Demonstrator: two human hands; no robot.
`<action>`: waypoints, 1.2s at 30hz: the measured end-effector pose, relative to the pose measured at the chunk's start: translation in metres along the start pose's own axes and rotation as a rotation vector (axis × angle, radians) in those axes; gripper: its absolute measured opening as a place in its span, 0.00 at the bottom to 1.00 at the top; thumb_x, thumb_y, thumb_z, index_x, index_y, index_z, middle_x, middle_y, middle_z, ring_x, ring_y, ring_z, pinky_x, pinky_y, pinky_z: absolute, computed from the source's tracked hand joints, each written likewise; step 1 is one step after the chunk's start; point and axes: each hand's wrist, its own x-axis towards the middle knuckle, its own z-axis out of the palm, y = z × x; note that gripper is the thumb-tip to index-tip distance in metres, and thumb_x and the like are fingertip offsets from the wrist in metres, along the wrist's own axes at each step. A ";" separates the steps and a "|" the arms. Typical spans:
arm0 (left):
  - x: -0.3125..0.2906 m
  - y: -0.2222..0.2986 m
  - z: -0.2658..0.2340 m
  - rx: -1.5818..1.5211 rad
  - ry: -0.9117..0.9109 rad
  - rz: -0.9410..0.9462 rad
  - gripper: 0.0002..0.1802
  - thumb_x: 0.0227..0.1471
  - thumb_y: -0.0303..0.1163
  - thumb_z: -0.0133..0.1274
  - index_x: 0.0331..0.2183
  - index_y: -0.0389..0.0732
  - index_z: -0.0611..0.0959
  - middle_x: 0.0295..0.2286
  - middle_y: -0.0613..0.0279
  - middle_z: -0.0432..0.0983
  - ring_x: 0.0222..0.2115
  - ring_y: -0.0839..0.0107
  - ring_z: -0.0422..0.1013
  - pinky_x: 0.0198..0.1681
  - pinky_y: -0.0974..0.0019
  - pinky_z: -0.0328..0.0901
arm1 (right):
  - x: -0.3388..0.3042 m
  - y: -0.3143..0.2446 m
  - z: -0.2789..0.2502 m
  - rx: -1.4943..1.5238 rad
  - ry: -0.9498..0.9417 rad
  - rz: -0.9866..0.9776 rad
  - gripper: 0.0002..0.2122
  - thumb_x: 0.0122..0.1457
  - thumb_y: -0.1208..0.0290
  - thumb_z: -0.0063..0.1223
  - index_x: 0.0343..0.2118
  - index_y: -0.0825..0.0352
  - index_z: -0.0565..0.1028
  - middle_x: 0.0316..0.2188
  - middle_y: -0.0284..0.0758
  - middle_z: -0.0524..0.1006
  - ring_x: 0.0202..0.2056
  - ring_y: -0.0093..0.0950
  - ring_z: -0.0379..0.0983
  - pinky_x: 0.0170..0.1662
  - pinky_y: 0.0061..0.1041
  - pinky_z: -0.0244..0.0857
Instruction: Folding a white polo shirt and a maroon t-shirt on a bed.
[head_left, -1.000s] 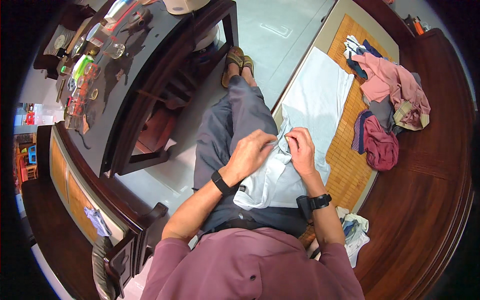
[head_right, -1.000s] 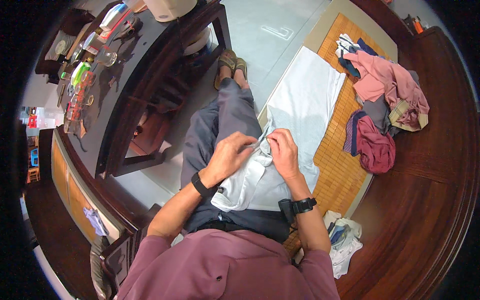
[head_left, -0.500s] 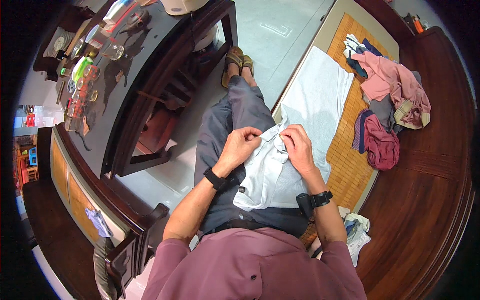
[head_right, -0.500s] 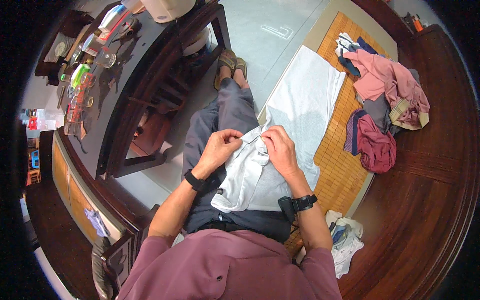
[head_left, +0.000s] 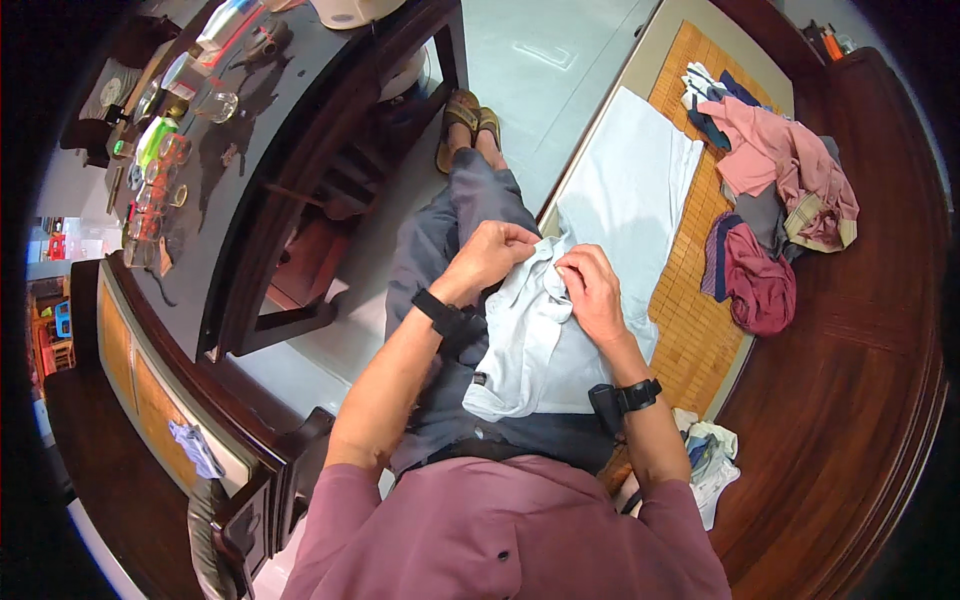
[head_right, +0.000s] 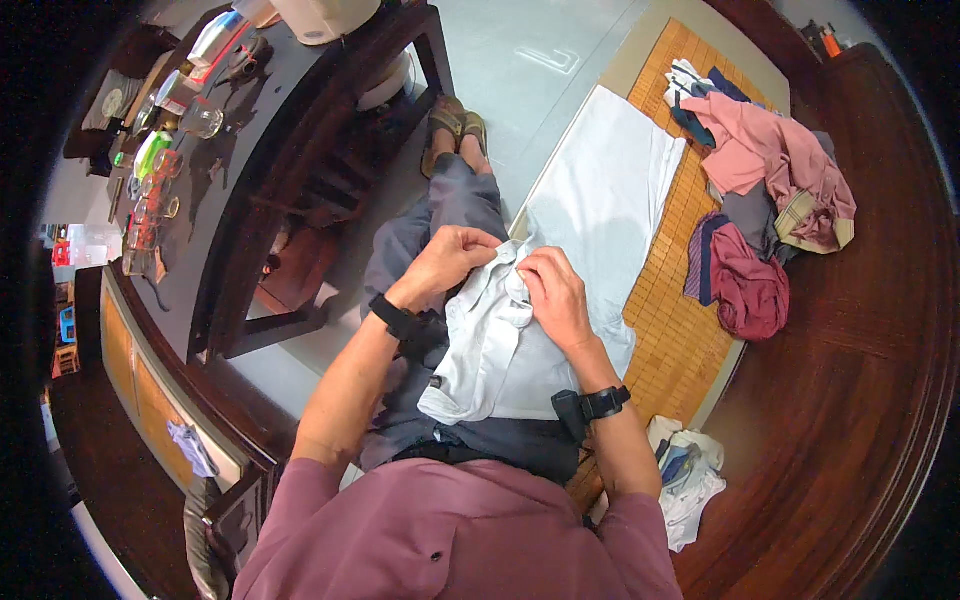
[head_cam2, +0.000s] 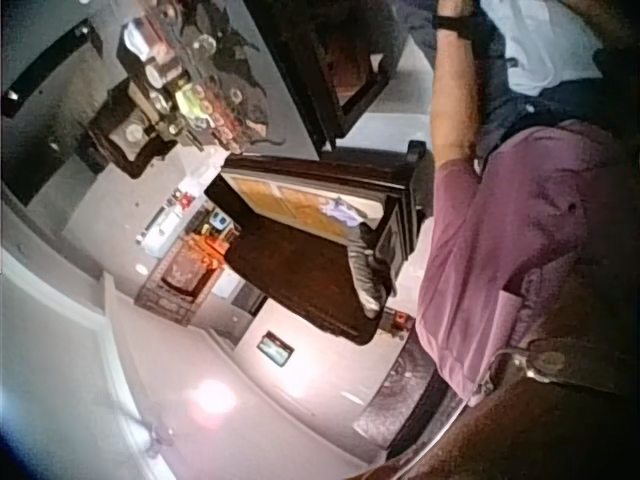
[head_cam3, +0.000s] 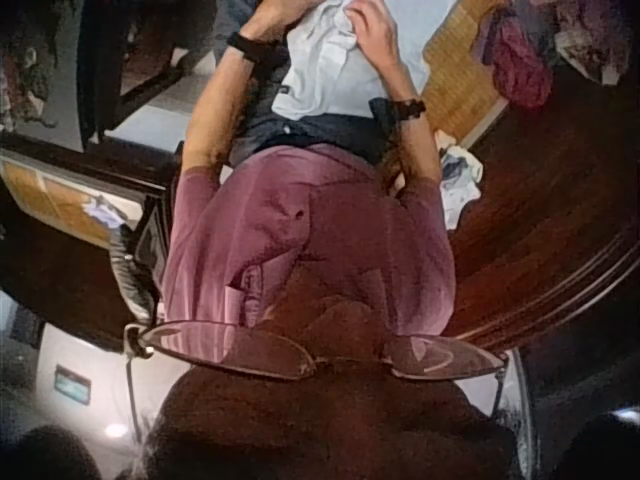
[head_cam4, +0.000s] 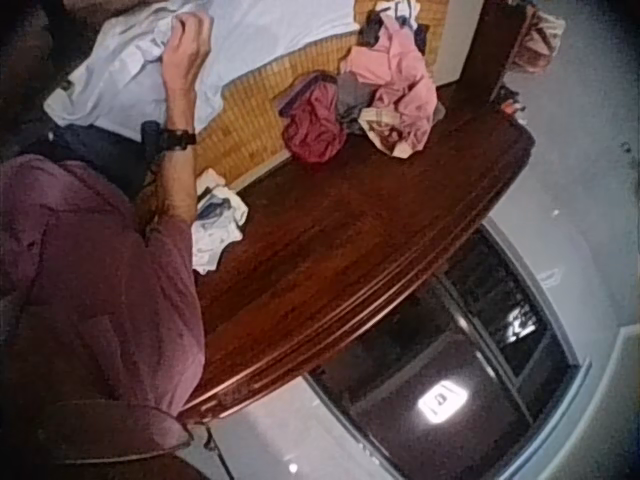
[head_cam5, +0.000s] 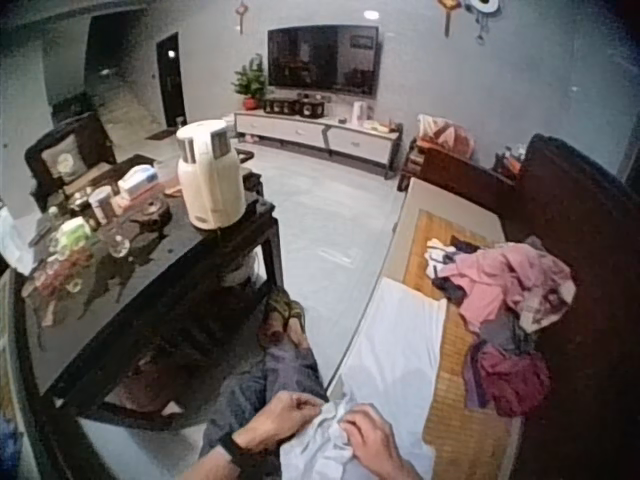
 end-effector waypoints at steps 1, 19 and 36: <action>0.000 0.002 -0.003 -0.014 -0.031 -0.030 0.13 0.59 0.27 0.58 0.44 0.30 0.87 0.29 0.70 0.80 0.26 0.82 0.71 0.30 0.74 0.68 | 0.000 0.001 0.001 0.005 0.004 -0.006 0.05 0.59 0.82 0.60 0.37 0.70 0.77 0.38 0.42 0.77 0.39 0.41 0.78 0.42 0.34 0.73; -0.024 0.014 0.027 0.642 0.294 0.487 0.10 0.53 0.25 0.55 0.39 0.32 0.82 0.36 0.43 0.78 0.38 0.41 0.77 0.43 0.47 0.71 | 0.001 0.000 0.000 -0.009 0.002 0.012 0.05 0.59 0.81 0.60 0.38 0.70 0.77 0.39 0.42 0.78 0.39 0.41 0.78 0.42 0.35 0.74; -0.003 0.005 0.000 0.146 -0.001 0.033 0.14 0.62 0.33 0.57 0.40 0.31 0.86 0.29 0.73 0.78 0.29 0.85 0.68 0.32 0.75 0.64 | 0.005 -0.004 0.000 -0.013 0.018 -0.007 0.05 0.59 0.81 0.61 0.37 0.69 0.77 0.37 0.40 0.77 0.37 0.38 0.79 0.39 0.33 0.74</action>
